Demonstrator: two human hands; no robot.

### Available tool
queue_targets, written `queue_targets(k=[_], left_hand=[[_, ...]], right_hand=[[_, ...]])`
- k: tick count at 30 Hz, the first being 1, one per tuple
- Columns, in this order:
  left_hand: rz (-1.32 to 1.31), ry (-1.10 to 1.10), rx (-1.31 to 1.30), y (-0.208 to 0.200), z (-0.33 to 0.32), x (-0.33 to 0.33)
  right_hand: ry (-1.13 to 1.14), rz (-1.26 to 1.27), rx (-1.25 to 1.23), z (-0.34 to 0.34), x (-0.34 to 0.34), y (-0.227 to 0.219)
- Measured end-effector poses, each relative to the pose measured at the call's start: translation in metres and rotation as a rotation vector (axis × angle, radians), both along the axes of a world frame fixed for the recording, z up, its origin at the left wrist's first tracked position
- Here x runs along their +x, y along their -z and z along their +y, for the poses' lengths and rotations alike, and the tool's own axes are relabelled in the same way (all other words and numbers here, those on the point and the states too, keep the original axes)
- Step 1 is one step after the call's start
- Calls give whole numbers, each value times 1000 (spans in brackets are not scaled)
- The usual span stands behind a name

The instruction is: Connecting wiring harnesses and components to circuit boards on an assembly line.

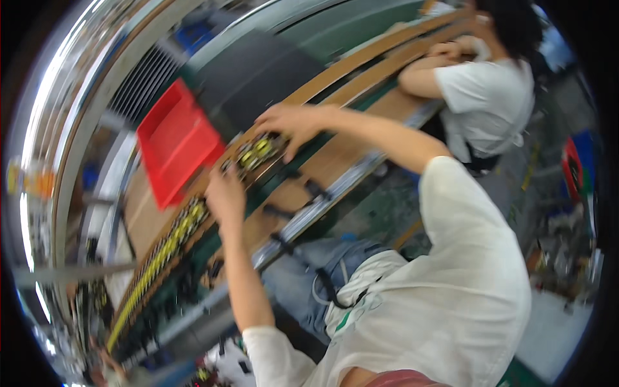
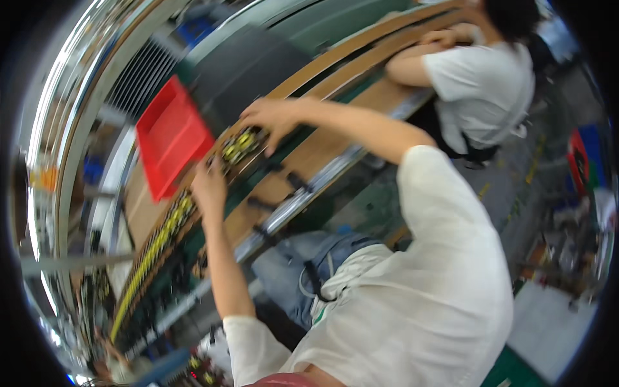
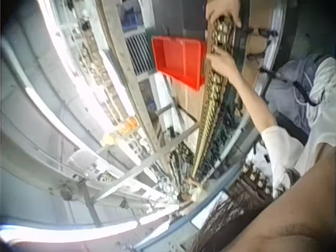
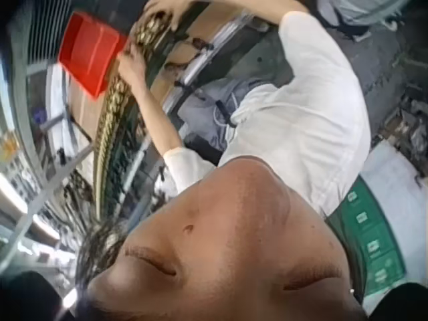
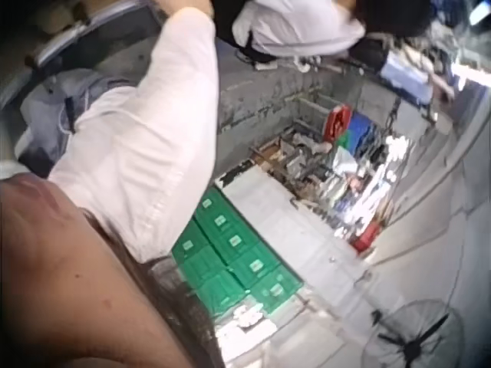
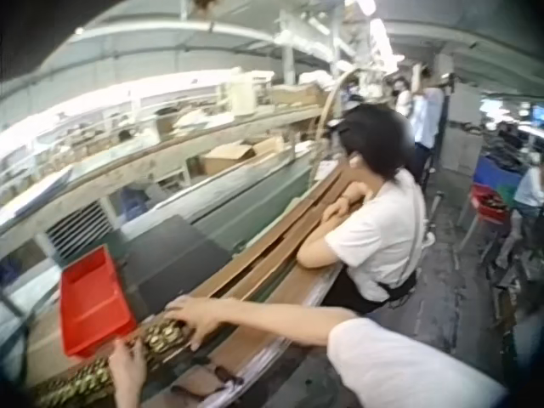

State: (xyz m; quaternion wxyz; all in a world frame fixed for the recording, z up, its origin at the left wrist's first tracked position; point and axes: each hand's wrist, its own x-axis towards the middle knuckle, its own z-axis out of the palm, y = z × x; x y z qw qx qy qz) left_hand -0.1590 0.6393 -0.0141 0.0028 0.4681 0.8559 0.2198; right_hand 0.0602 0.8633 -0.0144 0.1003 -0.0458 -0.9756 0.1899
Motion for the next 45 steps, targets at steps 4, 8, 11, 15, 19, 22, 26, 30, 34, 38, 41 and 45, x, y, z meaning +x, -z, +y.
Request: queue_targets(k=[4,8,11,15,19,22,26,30,34,38,41,45], left_hand=[[-44,62,113,7,25,34],[-211,105,196,6,23,43],[-392,96,269,-17,-15,33],[22,8,410,-26,-50,8],[232,-44,411,-13,-68,-40],[300,-13,293,5,-93,-72],[230,-130,295,16,-143,-104],[257,-193,349,13,-169,-129],[256,-298,304,12,-193,-141],[227,-295,308,16,-188,-144],[255,-317,280,16,-183,-140],[358,-365,186,8,-172,-128]], right_hand=[[111,-73,-49,0,4,5],[138,-216,-53,14,22,-20],[470,-496,194,-21,30,-80],[321,-103,166,-59,20,-67],[435,272,302,-134,-39,-9],[495,313,567,-138,-59,34],[381,215,335,-115,-21,17],[383,174,673,-53,66,12],[704,-30,626,9,128,3],[866,166,731,24,131,6],[697,390,298,1,99,13],[547,389,-13,-71,35,15]])
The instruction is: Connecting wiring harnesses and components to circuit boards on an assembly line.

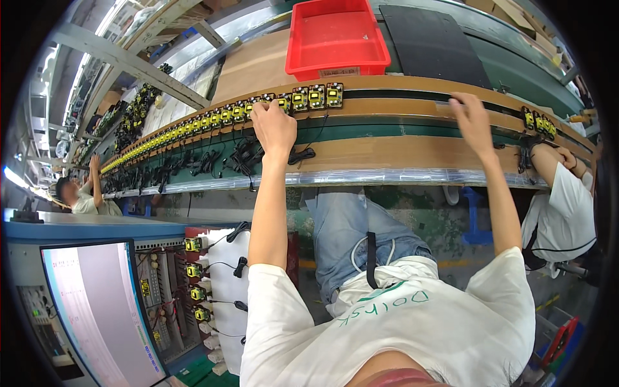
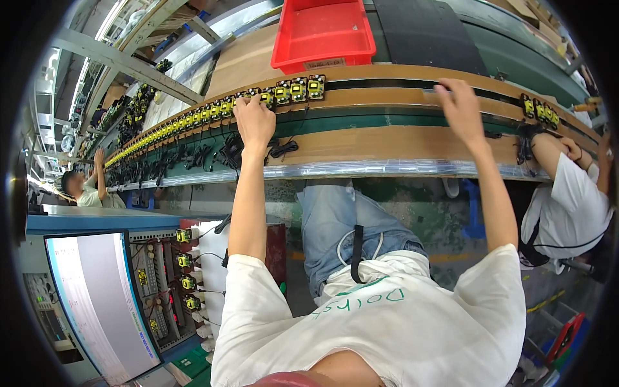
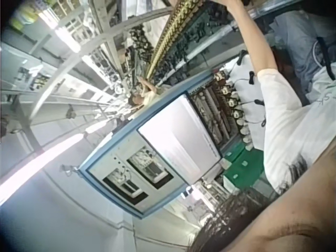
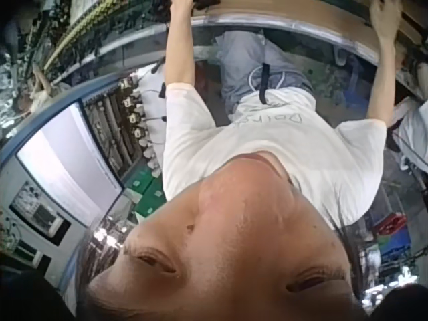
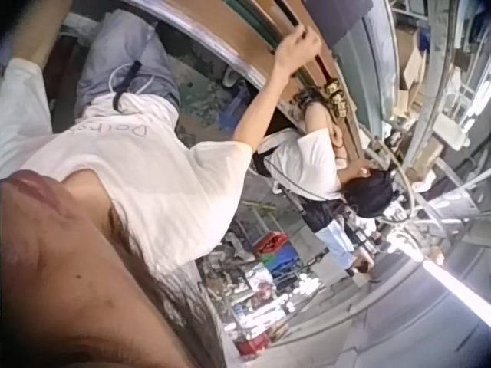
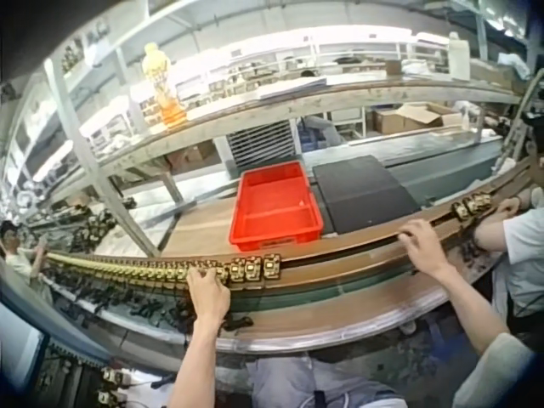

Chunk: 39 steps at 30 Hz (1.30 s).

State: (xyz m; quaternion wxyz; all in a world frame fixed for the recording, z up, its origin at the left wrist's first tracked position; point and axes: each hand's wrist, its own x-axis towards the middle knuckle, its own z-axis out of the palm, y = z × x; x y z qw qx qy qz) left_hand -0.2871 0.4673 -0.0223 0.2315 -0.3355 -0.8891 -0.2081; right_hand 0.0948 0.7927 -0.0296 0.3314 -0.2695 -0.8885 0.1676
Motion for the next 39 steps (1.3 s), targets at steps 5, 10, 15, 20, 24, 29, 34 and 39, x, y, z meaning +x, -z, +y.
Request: queue_targets(k=[5,10,15,20,24,29,34,39], left_hand=[[-372,158,23,-7,18,14],[-895,706,240,1,73,49],[-616,398,-149,16,141,86],[-846,424,97,28,192,92],[-1167,522,422,19,187,114],[-1223,485,625,0,167,122],[-1600,697,1182,-60,61,181],[-1612,815,1567,-59,-122,254]], right_hand=[[-87,-22,-321,-62,-70,-11],[181,-254,-233,-47,-94,-10],[311,-351,-371,-2,-98,9],[345,-264,-469,-5,-106,5],[247,-38,-535,-12,-86,2],[49,280,-855,-41,-84,-19],[-559,637,-1449,-94,-60,-49],[-865,586,-1617,-203,-54,-79]])
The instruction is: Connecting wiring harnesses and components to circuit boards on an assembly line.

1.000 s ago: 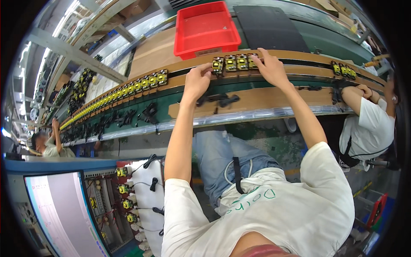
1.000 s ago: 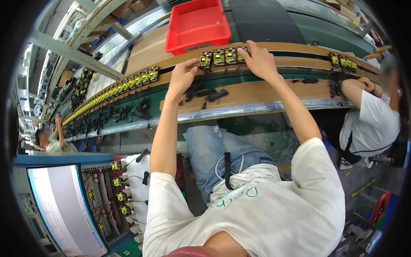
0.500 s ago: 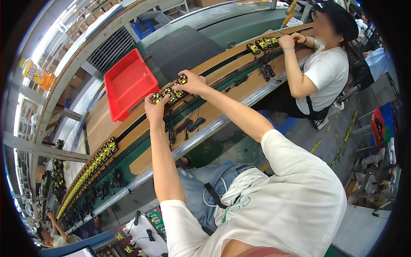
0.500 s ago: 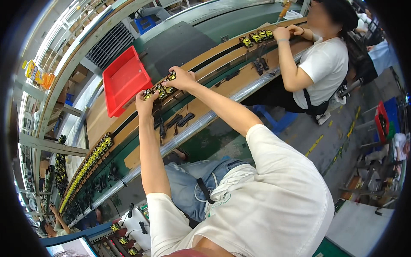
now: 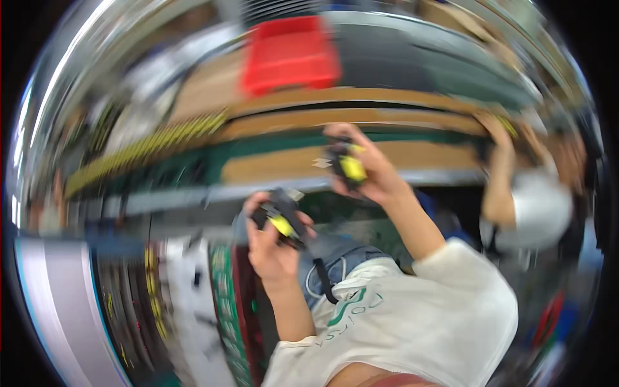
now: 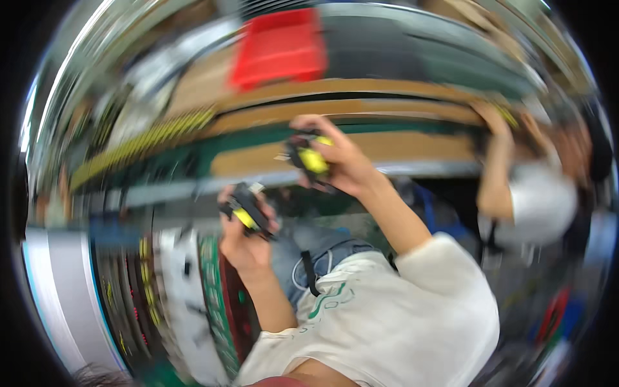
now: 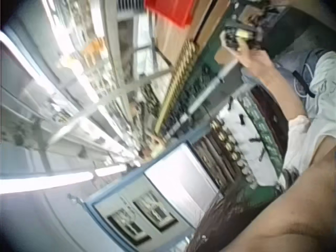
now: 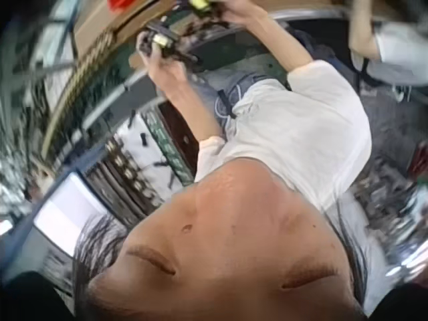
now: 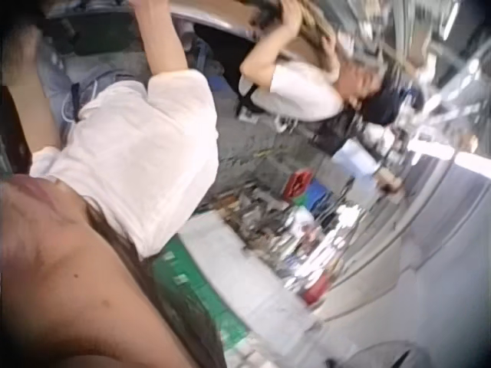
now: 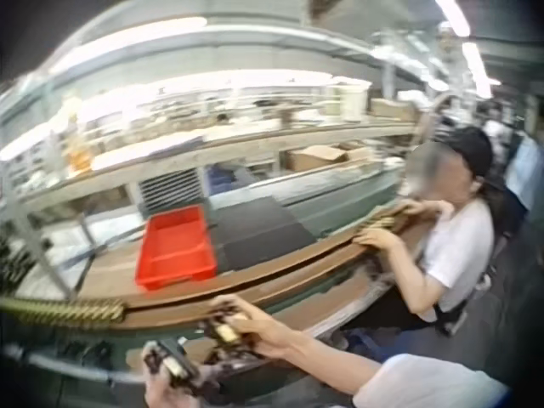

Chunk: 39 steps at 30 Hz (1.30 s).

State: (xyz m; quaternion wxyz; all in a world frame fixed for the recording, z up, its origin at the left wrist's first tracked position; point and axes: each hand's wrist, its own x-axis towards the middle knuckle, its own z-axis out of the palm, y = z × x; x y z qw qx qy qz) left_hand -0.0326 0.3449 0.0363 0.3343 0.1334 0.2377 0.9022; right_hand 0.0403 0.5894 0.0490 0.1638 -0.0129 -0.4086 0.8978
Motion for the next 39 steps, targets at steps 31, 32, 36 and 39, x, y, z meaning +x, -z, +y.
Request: queue_targets(k=[31,32,36,39], left_hand=[[-312,-1577,-45,105,-329,337],[-300,-1580,-59,103,-333,334],[-262,-1586,-114,92,-344,317],[-269,-1564,-124,87,-350,297]], right_hand=[[-924,-186,707,-656,-138,31],[-912,-176,724,-655,-134,30],[-873,-146,766,-654,-137,36],[-770,10,1033,-654,-174,72]])
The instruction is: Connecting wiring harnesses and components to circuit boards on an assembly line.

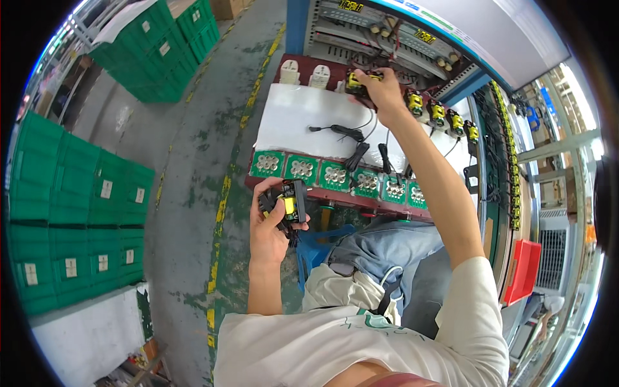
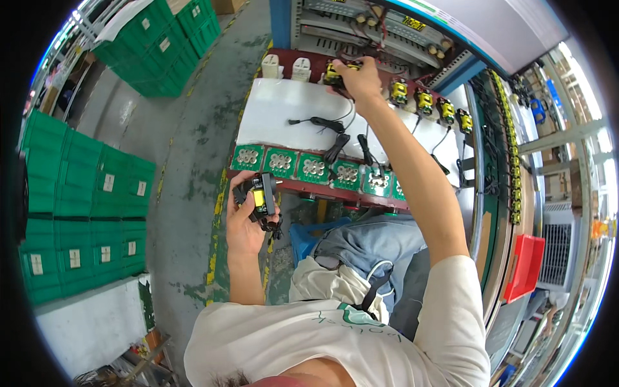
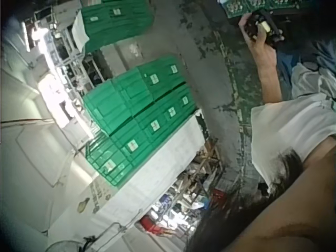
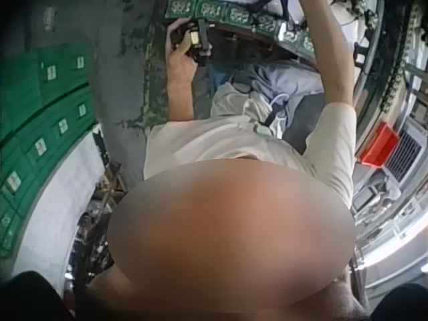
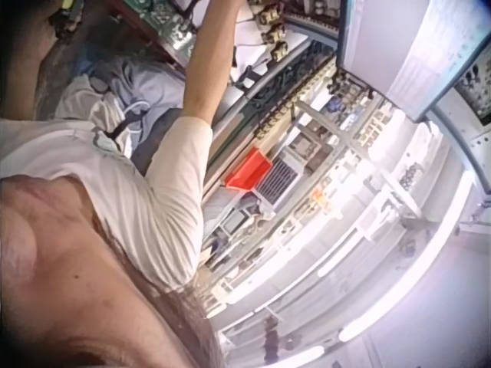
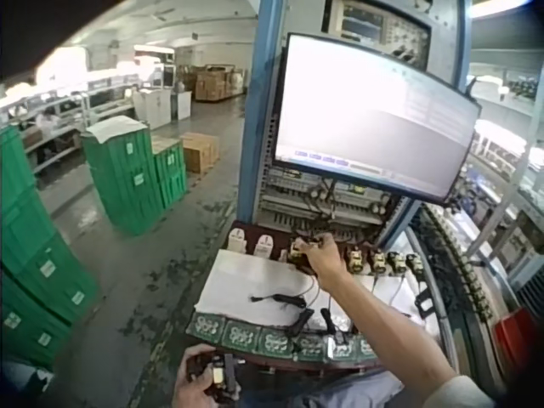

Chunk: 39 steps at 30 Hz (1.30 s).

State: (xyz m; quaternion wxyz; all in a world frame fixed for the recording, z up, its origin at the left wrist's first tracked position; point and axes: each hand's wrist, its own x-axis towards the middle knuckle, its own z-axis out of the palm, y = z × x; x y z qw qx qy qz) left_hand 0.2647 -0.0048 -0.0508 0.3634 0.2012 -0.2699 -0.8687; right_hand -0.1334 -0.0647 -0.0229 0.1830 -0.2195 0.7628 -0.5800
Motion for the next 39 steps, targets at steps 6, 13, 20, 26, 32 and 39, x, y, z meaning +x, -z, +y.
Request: queue_targets(k=[6,13,20,26,32,39], left_hand=[[-41,-35,5,-4,-4,3],[-101,-39,-8,-10,-9,-1],[-192,-44,-167,-50,-28,-9],[-308,-53,-359,-86,-85,-68],[-401,39,-464,-82,-182,-150],[-566,66,-529,-71,-213,-188]], right_hand=[[-143,61,385,29,16,-78],[-304,445,708,30,-21,-61],[-218,845,907,20,-2,-42],[-286,734,922,21,-4,-49],[-88,914,218,118,38,-84],[-396,535,84,310,67,-63]])
